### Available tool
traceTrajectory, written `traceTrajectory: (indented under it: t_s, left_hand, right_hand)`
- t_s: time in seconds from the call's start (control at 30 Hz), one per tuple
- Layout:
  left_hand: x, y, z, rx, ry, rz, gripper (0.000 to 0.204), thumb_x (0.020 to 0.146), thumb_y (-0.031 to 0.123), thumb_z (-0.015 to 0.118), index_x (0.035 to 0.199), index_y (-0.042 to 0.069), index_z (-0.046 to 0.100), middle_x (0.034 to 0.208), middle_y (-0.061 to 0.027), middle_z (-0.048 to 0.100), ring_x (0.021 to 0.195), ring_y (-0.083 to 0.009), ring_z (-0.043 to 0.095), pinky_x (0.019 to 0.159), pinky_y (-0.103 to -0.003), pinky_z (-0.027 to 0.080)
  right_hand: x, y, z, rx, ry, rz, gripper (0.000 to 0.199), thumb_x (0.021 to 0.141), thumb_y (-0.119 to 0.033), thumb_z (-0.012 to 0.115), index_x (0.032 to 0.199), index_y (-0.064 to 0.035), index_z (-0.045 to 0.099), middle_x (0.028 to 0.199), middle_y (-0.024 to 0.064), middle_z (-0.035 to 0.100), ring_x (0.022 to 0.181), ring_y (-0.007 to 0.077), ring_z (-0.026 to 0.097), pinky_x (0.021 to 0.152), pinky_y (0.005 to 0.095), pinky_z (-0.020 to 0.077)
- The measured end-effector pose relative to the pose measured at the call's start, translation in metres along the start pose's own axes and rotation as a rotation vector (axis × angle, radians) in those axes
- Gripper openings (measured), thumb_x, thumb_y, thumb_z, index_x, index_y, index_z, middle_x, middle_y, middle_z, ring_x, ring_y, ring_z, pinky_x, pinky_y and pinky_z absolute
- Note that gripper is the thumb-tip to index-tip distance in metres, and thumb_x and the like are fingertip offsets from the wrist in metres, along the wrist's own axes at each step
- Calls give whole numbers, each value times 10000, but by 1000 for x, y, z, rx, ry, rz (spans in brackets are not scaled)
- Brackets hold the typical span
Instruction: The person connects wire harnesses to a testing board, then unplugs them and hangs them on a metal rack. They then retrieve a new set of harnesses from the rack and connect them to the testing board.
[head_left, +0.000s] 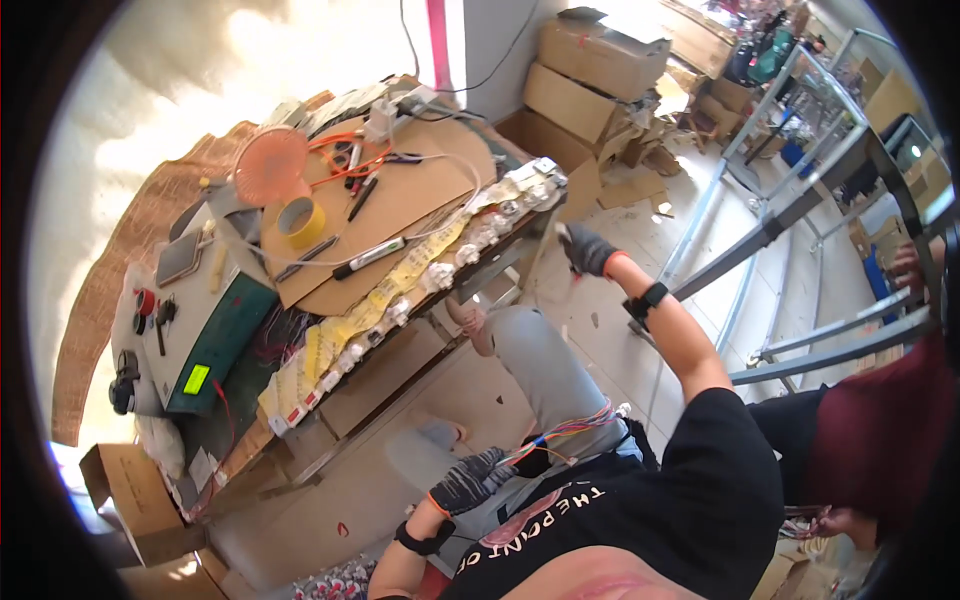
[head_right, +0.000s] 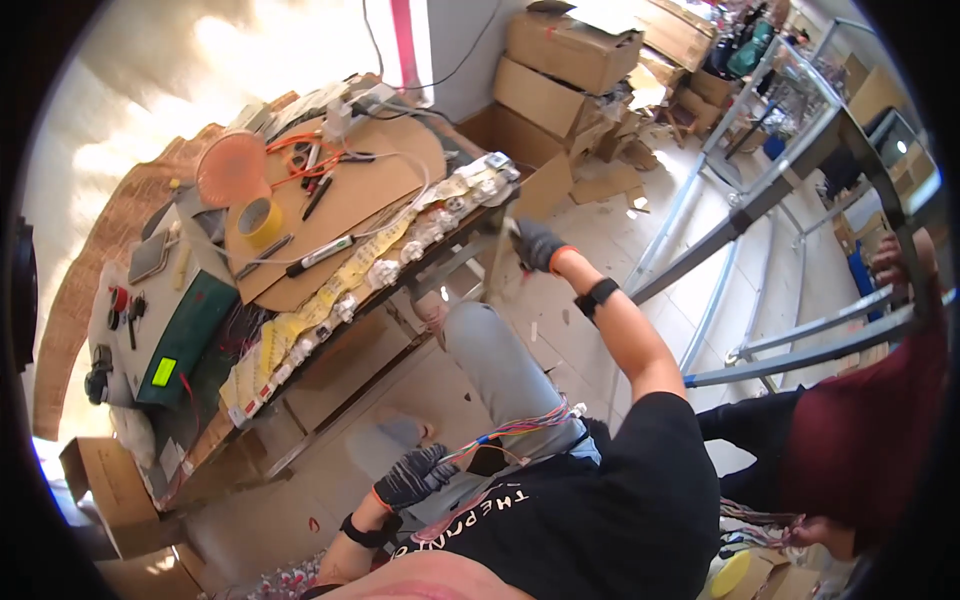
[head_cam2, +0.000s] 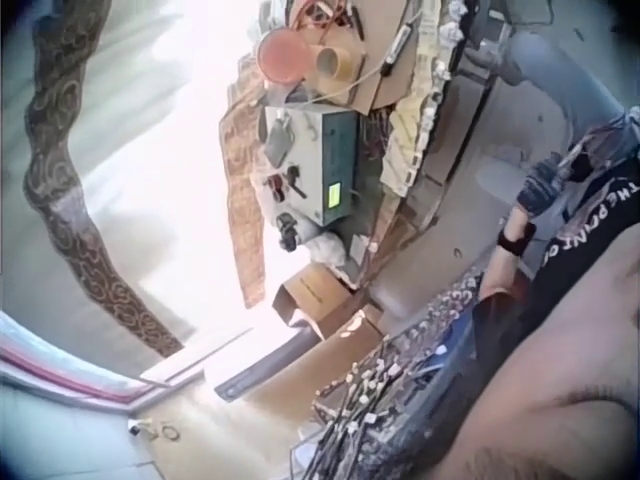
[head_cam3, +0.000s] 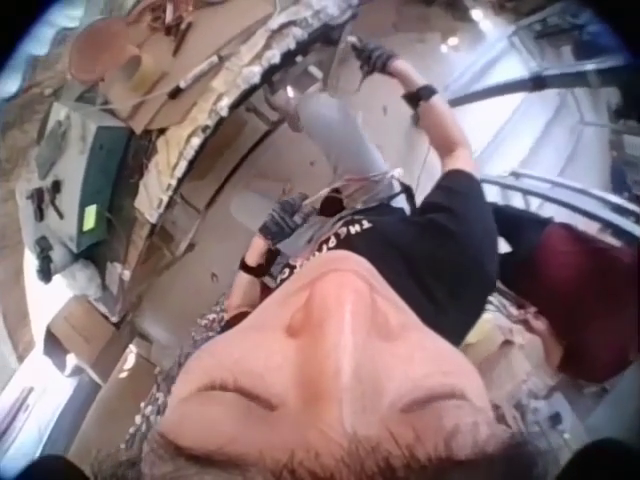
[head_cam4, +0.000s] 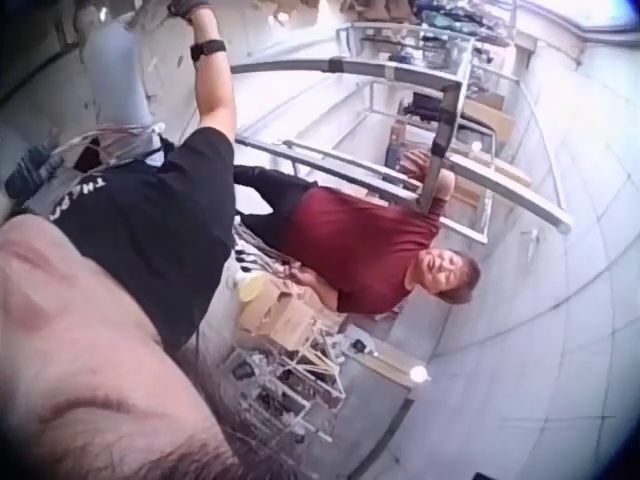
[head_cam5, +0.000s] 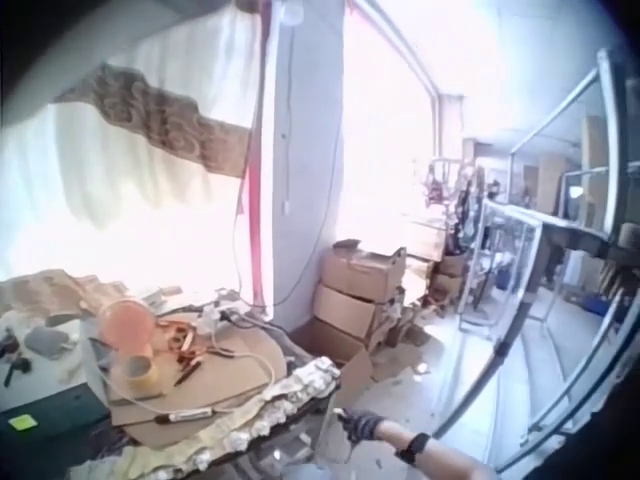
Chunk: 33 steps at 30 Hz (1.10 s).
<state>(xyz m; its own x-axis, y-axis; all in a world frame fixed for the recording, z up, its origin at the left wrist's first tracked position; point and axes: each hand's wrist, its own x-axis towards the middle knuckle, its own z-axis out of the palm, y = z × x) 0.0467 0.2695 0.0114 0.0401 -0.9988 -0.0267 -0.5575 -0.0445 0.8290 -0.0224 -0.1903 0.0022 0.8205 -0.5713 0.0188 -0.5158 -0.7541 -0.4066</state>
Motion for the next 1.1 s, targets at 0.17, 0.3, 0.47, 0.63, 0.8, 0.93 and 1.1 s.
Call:
traceTrajectory:
  t_s: [0.17,0.3,0.47,0.63,0.8,0.93,1.1]
  left_hand:
    - [82,83,-41,-796,-519,-65,362,902,249,524,1186,35,453,747,-8,527,557,-57,517,544,-212,451]
    - [166,166,-7,-591,-694,308,456,857,148,558,1243,0,366,932,-78,513,762,-111,520,643,-246,467]
    - [199,211,137,60,-884,1245,476,900,265,507,1282,24,357,1020,-61,504,848,-160,537,790,-316,493]
    - [244,378,90,-29,-867,883,604,811,304,635,1273,9,380,942,-235,583,847,-344,606,748,-348,470]
    - [277,460,70,197,-700,954,444,785,297,670,1110,30,525,853,-182,608,790,-257,610,730,-326,474]
    - [325,500,89,228,-579,934,288,796,190,664,998,16,555,795,-95,573,725,-128,513,685,-288,452]
    - [373,506,130,428,-399,1038,303,769,180,643,996,15,529,789,-188,571,737,-322,573,669,-365,453]
  right_hand:
    - [-220,17,-70,-552,-494,193,578,568,-541,728,906,-80,640,895,133,640,794,300,607,714,420,467]
    - [-374,-44,-100,1379,-692,255,534,939,-417,350,1269,-1,404,1238,130,509,1140,239,497,980,377,382]
    - [-432,-83,-181,2138,462,284,678,889,-493,379,1293,52,354,1191,196,525,1137,295,485,1035,431,294]
    - [-526,-68,-270,2431,945,-331,620,899,-418,373,1291,61,335,1331,182,393,1259,308,341,1068,459,228]
    - [-539,-34,-322,1747,992,-595,576,924,-404,345,1351,-20,303,1415,181,270,1320,310,245,1095,471,137]
    - [-551,11,-372,1692,851,-693,579,922,-425,364,1289,22,387,1345,216,371,1264,357,338,1076,495,190]
    - [-565,52,-408,2023,883,-510,603,896,-465,403,1256,18,410,1265,232,455,1173,392,434,1022,523,290]
